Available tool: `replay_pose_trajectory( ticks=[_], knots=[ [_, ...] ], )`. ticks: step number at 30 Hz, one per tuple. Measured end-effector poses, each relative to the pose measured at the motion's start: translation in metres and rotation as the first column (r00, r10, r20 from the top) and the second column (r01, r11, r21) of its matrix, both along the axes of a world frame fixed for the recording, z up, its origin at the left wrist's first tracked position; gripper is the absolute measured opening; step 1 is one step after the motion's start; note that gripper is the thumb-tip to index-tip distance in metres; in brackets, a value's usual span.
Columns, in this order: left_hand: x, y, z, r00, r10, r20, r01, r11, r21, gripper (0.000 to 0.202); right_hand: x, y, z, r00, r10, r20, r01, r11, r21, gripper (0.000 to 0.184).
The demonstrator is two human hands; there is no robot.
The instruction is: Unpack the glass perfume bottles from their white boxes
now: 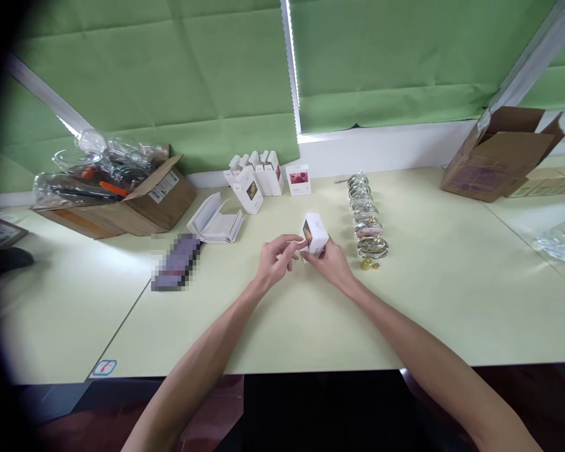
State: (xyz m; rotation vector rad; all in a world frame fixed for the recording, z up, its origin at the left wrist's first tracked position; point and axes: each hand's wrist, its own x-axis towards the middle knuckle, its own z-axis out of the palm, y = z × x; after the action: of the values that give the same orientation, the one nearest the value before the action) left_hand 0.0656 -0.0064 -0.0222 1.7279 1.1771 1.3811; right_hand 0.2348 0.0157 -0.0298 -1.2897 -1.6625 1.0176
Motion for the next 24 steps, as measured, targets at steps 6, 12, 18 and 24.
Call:
replay_pose_trajectory(
  ticks=[6,12,18,24],
  knots=[
    [-0.015,0.012,0.001,0.986,0.155,-0.066,-0.157,0.987,-0.025,0.048,0.013,0.013,-0.001,0.929,0.072,-0.363,-0.146,0.973,-0.18,0.058],
    [-0.029,0.018,0.005,0.975,-0.222,-0.017,0.194,0.885,-0.423,0.071,0.018,0.015,-0.001,0.91,0.263,-0.32,-0.295,0.954,-0.055,0.053],
    [-0.026,0.019,0.0,0.975,-0.192,-0.108,0.138,0.916,-0.377,0.045,0.018,0.01,-0.004,0.971,0.24,0.001,-0.239,0.968,0.075,0.043],
    [-0.029,0.024,-0.009,0.974,-0.161,-0.156,0.111,0.95,-0.292,0.04,0.017,0.005,-0.001,0.975,0.149,0.167,-0.175,0.972,0.157,0.037]
  ],
)
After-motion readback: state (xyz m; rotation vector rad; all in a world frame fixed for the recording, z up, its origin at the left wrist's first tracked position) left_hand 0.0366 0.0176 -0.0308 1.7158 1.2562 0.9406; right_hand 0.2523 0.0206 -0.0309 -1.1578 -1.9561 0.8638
